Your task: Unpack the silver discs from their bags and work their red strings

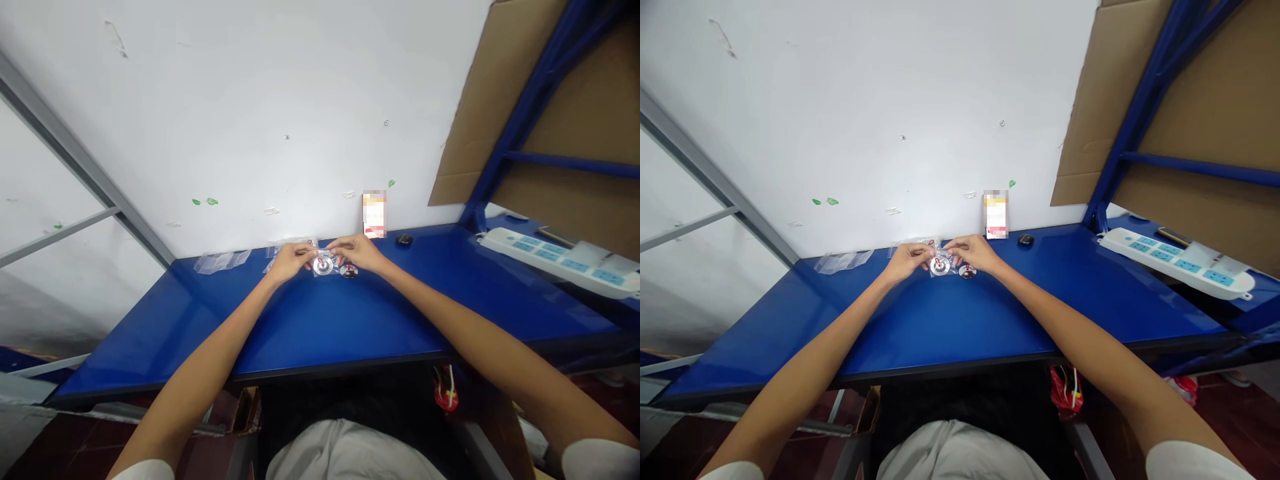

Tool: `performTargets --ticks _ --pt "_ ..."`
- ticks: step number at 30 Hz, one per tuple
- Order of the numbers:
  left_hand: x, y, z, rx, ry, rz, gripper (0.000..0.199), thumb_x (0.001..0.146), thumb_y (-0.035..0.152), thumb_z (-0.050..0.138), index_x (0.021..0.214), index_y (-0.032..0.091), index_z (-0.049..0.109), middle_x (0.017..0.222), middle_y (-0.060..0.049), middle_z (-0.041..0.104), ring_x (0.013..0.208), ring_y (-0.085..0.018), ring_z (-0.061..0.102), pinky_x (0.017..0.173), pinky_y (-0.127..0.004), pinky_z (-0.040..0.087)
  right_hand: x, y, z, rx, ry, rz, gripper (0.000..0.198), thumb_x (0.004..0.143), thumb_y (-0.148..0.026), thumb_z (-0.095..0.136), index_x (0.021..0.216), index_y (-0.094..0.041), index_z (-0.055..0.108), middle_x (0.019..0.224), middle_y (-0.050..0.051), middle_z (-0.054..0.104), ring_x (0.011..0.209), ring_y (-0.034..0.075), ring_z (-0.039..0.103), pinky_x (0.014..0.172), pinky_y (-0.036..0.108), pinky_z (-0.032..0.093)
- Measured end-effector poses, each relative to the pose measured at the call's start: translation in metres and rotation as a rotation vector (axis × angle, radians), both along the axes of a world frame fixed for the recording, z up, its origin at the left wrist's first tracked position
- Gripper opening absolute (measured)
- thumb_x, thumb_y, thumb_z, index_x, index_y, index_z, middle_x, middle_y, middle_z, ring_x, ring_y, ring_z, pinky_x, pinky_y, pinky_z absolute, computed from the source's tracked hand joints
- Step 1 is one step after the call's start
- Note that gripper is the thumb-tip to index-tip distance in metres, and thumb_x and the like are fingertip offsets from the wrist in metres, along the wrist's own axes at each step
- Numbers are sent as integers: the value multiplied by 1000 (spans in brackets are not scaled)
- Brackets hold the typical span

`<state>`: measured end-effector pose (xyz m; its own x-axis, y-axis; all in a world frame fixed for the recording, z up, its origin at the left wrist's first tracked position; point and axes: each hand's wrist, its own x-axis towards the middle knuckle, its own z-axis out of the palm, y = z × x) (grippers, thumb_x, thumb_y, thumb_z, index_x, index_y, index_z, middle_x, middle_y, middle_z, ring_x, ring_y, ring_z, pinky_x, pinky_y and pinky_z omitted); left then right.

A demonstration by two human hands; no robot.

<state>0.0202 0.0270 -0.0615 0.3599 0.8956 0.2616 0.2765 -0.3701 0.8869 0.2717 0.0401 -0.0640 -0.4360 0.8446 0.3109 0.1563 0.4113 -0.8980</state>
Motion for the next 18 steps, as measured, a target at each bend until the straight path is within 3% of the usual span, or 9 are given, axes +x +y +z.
performTargets --ticks 4,8,10,12,15,18 --pt "4 -6 1 -28 -37 -48 38 88 54 79 97 16 75 89 -7 75 80 -20 71 70 -34 63 -1 1 -4 12 14 -73 16 89 -29 74 98 -19 84 80 4 81 63 19 75 63 32 63" --pt "8 -7 2 79 -52 -24 32 90 47 78 97 17 68 91 -6 73 83 -20 70 70 -31 59 -3 -5 -1 105 14 -101 21 93 -33 73 106 -21 83 86 4 82 70 21 77 70 35 65" --pt "2 -4 5 160 -10 91 25 92 42 73 94 18 66 88 -5 72 79 -19 69 69 -31 57 -2 -7 2 224 -42 -109 27 96 -35 73 118 -22 81 105 7 83 87 23 79 85 39 65" --pt "-11 0 10 292 91 291 17 94 36 68 94 20 65 88 -4 71 79 -19 68 73 -32 55 1 -6 4 415 -141 -165 29 98 -33 70 125 -23 78 119 9 81 106 26 76 100 44 60" --pt "-37 5 16 516 340 567 8 96 25 60 97 21 66 100 -7 70 92 -22 67 85 -34 52 9 -1 4 652 -286 -225 23 100 -26 65 118 -23 79 119 10 79 121 30 68 109 51 53" --pt "-55 12 13 604 573 610 16 96 17 54 101 22 67 106 -9 67 102 -25 64 88 -36 50 14 3 1 696 -367 -248 24 98 -23 64 117 -24 79 127 11 77 132 32 64 118 57 45"
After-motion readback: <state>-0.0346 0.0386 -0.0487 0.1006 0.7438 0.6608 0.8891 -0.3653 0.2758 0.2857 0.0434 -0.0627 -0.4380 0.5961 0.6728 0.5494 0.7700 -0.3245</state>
